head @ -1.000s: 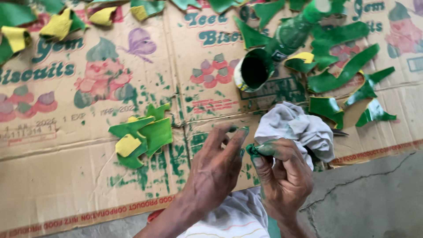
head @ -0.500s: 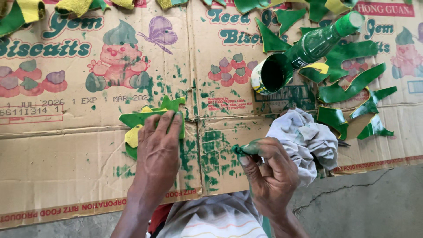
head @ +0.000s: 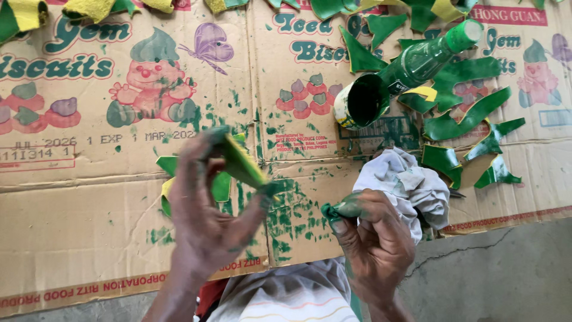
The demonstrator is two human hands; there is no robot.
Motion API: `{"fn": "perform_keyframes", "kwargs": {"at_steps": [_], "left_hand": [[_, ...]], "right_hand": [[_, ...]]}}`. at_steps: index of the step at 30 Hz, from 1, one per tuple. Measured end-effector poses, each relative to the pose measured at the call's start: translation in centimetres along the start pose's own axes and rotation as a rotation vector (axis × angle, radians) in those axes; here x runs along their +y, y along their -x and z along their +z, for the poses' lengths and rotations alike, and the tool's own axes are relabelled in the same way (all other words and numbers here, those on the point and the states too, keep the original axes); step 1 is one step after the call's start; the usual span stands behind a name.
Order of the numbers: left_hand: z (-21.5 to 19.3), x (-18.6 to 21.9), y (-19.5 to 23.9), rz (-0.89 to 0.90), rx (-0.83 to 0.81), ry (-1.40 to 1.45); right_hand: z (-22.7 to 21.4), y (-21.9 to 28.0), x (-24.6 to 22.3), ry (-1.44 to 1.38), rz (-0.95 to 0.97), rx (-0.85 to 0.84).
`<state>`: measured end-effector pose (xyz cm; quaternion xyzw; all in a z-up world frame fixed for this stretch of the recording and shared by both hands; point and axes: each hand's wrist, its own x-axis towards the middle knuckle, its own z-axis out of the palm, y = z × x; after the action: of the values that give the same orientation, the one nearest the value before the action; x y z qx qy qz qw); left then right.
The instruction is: The person repeatedly picks up green foam cutouts and uses a cloth to apply green paint to their edges. The person works over a cardboard surface, placing finished pieces aside.
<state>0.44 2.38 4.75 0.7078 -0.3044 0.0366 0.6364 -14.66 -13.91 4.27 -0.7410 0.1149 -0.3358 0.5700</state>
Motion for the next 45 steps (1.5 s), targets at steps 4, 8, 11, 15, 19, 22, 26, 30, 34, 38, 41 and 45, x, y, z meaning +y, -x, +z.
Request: {"fn": "perform_keyframes", "kwargs": {"at_steps": [4, 8, 11, 15, 19, 22, 26, 30, 34, 38, 41, 45], "left_hand": [[4.0, 0.0, 0.6, -0.261, -0.215, -0.152], [6.5, -3.1, 1.1, -0.221, -0.308, -0.340], [5.8, -4.5, 2.1, -0.242, -0.364, -0.369], [5.4, -4.7, 1.8, -0.115, -0.437, -0.362], [5.8, -4.6, 1.2, -0.075, -0.501, -0.441], [5.9, -4.9, 1.3, -0.085, -0.501, -0.442], [6.0, -5.3, 1.7, -0.052, -0.525, -0.487], [6.0, -4.9, 1.2, -0.040, -0.537, -0.487], [6.4, -4.4, 0.3, -0.061, -0.589, -0.502], [6.2, -4.5, -0.1, -0.032, -0.622, -0.540], [5.2, -4.2, 0.4, 0.011, -0.588, -0.448], [4.0, -3.4, 1.2, 0.001, -0.433, -0.522]], "right_hand": [[-1.2, -0.6, 0.0, 0.241, 0.054, 0.037], [-2.2, -2.7, 1.3, 0.438, 0.040, 0.080], [-3.4, -4.9, 1.0, 0.444, -0.076, 0.053], [-4.1, -9.3, 0.6, 0.814, -0.126, -0.001], [-4.0, -13.3, 2.6, 0.934, -0.223, -0.105], [-3.6, -15.6, 4.8, 0.994, -0.229, -0.204], [-3.4, -17.0, 7.5, 1.074, -0.185, -0.333], [-3.3, -17.7, 9.0, 1.108, -0.184, -0.428], [-3.5, -17.8, 8.1, 1.151, -0.193, -0.413], [-3.7, -16.3, 4.9, 1.042, -0.303, -0.244], [-4.0, -12.9, 2.4, 0.947, -0.231, -0.149], [-3.3, -8.2, 2.3, 0.817, -0.124, -0.217]]}}
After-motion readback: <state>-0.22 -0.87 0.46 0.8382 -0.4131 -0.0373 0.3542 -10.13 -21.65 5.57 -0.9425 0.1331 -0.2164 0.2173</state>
